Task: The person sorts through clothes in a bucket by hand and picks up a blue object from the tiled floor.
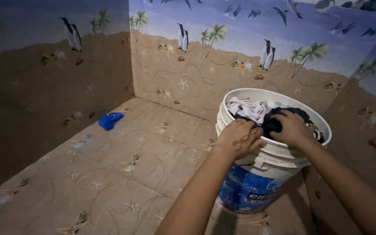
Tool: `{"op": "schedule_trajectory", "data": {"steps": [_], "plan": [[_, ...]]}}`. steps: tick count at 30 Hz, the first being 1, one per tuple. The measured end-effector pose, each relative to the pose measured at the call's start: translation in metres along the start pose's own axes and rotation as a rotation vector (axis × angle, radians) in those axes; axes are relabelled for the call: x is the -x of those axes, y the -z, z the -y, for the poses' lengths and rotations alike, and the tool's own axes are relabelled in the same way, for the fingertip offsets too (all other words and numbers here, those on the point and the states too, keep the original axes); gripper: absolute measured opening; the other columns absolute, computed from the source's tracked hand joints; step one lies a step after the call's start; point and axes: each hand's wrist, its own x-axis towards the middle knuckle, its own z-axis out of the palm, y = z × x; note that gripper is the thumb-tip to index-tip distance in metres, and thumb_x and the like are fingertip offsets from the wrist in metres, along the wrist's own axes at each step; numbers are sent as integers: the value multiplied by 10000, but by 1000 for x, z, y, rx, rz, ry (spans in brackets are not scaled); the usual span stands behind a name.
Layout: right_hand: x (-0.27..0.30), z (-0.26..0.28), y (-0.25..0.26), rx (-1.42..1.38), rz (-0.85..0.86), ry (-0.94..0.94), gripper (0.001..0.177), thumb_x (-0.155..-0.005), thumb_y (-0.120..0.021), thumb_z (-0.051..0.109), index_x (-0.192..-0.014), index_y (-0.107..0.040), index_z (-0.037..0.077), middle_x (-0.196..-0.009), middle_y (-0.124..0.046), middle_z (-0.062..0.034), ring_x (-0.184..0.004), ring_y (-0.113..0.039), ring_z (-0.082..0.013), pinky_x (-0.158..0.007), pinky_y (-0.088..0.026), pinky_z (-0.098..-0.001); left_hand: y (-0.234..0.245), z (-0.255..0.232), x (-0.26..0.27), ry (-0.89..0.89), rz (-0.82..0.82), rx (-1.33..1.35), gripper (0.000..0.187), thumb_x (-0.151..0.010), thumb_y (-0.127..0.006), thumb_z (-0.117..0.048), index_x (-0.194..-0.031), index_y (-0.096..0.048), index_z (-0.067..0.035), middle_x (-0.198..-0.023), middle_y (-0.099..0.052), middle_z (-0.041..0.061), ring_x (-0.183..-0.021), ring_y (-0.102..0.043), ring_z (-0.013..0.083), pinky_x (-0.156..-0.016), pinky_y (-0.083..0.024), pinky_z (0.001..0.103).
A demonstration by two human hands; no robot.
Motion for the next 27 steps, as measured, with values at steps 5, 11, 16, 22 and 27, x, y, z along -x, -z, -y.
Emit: {"op": "schedule_trajectory", "data": {"steps": [5, 11, 16, 22, 27], "plan": [[1, 1, 2, -2, -22, 21, 766, -706, -831, 452, -1421, -577, 350, -1639, -361, 2, -1494, -349, -336, -1083, -314, -788, -4, 4, -4, -25, 17, -45, 449, -982, -482, -532, -1032, -707, -147, -1043, -719, 129, -1067, -656, 321, -987, -478, 473], [9, 1, 12, 37, -31, -115, 751, -765, -749, 546, -1455, -538, 337, -1655, -321, 25, -1508, -279, -330, -1092, -246, -809, -3, 6, -7, -30, 48, -67, 460, -998, -471, -540, -995, -720, -152, -993, -743, 119, -1014, -687, 314, -936, -496, 462], [-9, -36, -16, -8, -133, -209, 794, -752, -709, 643, -1455, -557, 306, -1627, -365, -21, -1488, -256, -439, -1104, -269, -751, -2, 7, -6, -52, 17, -54, 470, -983, -481, -544, -970, -730, -145, -959, -745, 118, -996, -689, 314, -913, -494, 462], [-34, -68, -50, -12, -168, -139, 814, -791, -665, 738, -1448, -612, 260, -1553, -479, -120, -1418, -410, -461, -1172, -304, -691, 0, 6, -7, -44, 54, -87, 494, -979, -484, -558, -970, -728, -128, -970, -747, 114, -1007, -687, 303, -903, -481, 463], [-6, -36, -13, -35, -17, -300, 759, -795, -641, 665, -1447, -589, 282, -1602, -441, -33, -1482, -358, -378, -1151, -222, -774, 0, 6, -8, -41, 48, -93, 509, -973, -483, -570, -957, -731, -126, -967, -752, 105, -1018, -688, 296, -921, -476, 460]]}}
